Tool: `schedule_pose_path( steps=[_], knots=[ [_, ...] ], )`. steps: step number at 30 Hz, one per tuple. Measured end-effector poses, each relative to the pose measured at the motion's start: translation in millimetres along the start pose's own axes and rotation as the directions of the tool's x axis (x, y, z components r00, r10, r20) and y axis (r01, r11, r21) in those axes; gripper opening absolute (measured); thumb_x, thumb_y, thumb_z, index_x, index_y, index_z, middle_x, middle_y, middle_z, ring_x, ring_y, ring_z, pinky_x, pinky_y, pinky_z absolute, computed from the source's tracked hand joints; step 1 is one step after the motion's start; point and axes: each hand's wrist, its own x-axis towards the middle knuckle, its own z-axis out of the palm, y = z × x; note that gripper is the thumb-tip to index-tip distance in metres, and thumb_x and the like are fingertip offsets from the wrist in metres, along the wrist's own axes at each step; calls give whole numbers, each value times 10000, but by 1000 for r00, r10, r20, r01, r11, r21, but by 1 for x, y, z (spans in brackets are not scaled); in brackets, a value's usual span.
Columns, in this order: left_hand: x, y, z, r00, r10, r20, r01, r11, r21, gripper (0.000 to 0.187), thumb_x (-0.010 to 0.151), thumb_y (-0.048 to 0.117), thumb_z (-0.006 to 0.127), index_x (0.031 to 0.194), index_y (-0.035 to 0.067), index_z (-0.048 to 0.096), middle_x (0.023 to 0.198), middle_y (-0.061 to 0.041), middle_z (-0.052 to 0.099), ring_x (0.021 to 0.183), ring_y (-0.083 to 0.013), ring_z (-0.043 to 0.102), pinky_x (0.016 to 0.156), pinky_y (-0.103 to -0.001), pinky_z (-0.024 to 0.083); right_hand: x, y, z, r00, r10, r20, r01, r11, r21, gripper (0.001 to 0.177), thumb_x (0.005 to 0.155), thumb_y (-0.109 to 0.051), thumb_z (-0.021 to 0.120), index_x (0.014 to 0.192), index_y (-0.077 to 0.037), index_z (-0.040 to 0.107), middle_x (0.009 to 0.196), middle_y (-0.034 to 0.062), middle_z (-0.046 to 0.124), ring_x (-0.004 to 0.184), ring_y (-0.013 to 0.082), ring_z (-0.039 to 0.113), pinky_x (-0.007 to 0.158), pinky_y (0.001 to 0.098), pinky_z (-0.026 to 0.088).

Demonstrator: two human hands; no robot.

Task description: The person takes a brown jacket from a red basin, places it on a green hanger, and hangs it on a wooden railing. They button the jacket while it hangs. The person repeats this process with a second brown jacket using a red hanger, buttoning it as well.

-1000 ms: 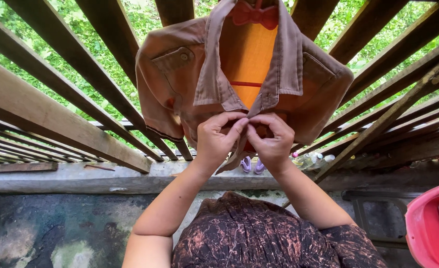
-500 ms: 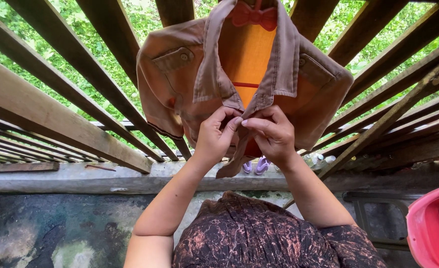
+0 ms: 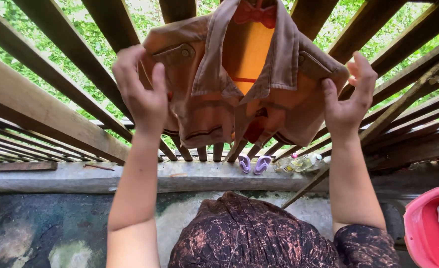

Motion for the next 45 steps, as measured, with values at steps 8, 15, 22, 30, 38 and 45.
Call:
schedule_pose_path(
  steps=[8,15,22,30,38,45],
  knots=[
    [18,-49,-6,970,129,204,-143,988,58,134,1039,-59,616,1160,-7,592,1044,-172,563,940,-313,580,772,-394,529,14,23,-14,975,-217,-37,219,974,51,237,1193,-80,612,1263,131,695,1045,251,645,872,327,597,767,439,508],
    [40,-53,-26,941,-146,305,194,972,-135,236,1190,226,432,1070,53,539,830,-39,515,678,-145,429,536,-264,338,38,71,-36,956,-289,47,292,950,-106,422,1318,-184,611,1080,140,736,1010,259,683,909,361,632,765,448,478],
    [40,-86,-22,901,-148,408,196,978,-77,376,1156,391,629,970,74,709,856,-32,677,759,-158,609,614,-280,470,39,112,-32,959,-175,221,184,983,-19,415,1345,-220,701,1109,118,745,1014,219,680,941,339,616,830,442,445],
    [-18,1,-5,973,181,-142,-168,981,99,109,1041,-2,506,1073,-5,610,1009,-159,641,916,-328,624,871,-427,466,6,2,11,856,-420,-301,369,905,-211,27,999,75,602,979,72,584,970,203,527,916,362,536,843,465,461],
    [-130,22,81,840,-240,486,369,910,-188,293,912,79,557,1167,-7,670,978,-282,680,942,-526,644,833,-575,522,-115,-16,127,988,-157,0,157,988,15,253,784,-178,819,1034,-156,792,785,116,643,752,348,653,721,422,551],
    [-154,24,102,728,-294,619,518,828,-216,319,914,108,571,1181,118,745,949,-163,766,937,-400,731,831,-472,586,-136,-25,146,940,261,219,-286,954,88,379,822,-182,821,1102,8,650,850,283,678,840,527,675,726,617,538]
  ],
)
